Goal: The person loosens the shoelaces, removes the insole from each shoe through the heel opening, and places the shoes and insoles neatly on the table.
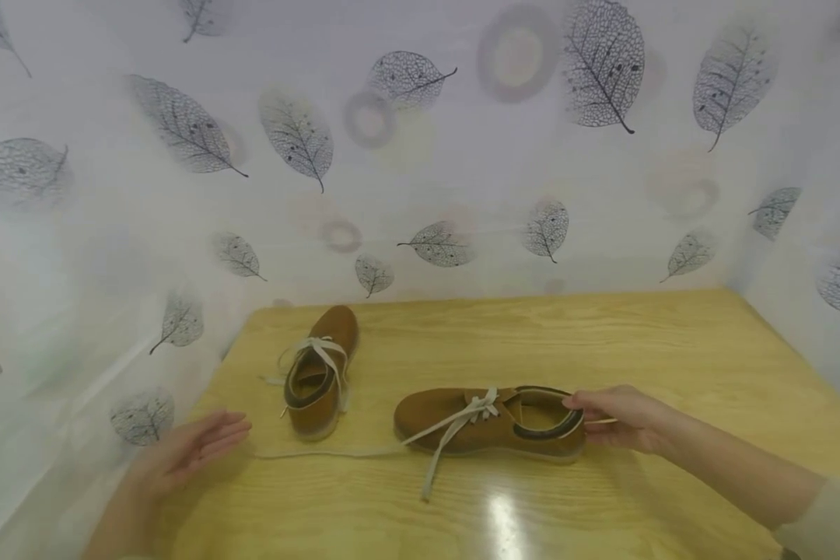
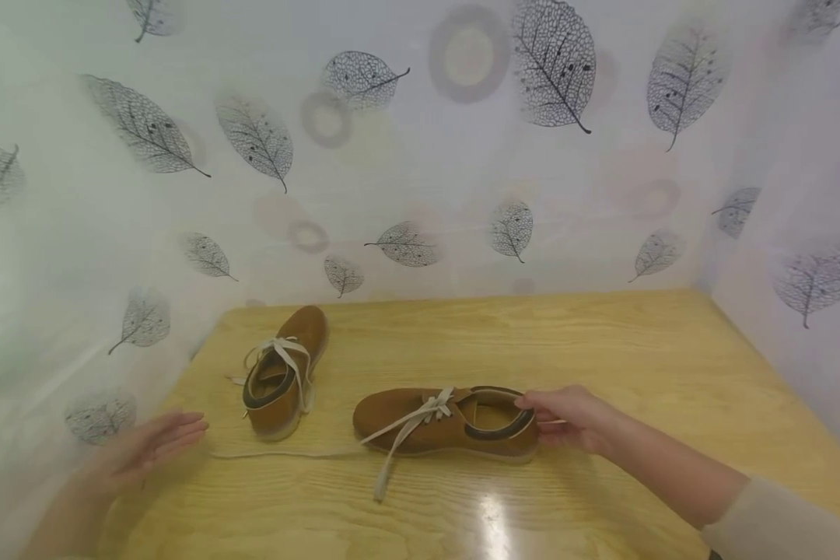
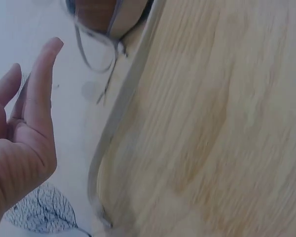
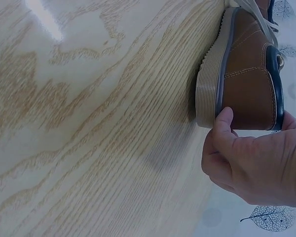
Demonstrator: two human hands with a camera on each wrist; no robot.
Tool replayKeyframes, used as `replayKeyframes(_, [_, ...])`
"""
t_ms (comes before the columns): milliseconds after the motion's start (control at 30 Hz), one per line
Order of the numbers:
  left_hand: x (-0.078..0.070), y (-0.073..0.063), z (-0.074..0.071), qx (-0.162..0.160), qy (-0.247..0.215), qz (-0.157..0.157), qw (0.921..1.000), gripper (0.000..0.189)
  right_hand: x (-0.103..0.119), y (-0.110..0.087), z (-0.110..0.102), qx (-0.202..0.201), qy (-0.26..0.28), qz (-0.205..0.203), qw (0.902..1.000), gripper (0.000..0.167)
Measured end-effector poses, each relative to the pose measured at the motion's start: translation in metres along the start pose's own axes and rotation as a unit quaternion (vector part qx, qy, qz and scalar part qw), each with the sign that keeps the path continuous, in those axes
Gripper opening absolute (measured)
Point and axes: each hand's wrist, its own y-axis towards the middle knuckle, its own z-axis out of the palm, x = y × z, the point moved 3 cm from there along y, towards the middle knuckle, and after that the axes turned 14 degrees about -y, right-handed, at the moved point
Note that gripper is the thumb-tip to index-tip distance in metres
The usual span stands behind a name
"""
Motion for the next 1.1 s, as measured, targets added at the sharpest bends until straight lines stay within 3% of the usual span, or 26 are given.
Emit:
replayKeyframes(133, [0.006,0.012,0.014,-0.028,0.069,-0.005,0.9972,0.034,-0.002,0.001,-0.001,-0.003,0.002,0.001,1.0,0.028])
replayKeyframes(233, [0.011,0.021,0.024,-0.022,0.098,-0.008,0.9949,0.031,-0.003,0.001,-0.001,-0.006,-0.001,0.003,1.0,0.027])
replayKeyframes(433, [0.024,0.041,0.045,-0.005,0.101,-0.019,0.9946,0.033,-0.004,0.001,-0.001,0.0,-0.001,0.0,1.0,0.022])
replayKeyframes(767, [0.051,0.083,0.087,-0.037,0.138,-0.041,0.9889,0.057,0.0,0.0,0.002,0.011,0.002,-0.017,0.9998,0.021])
replayKeyframes(1100, [0.07,0.1,0.128,-0.016,0.134,-0.057,0.9892,0.049,-0.001,0.0,0.001,0.008,0.002,-0.015,0.9998,0.026])
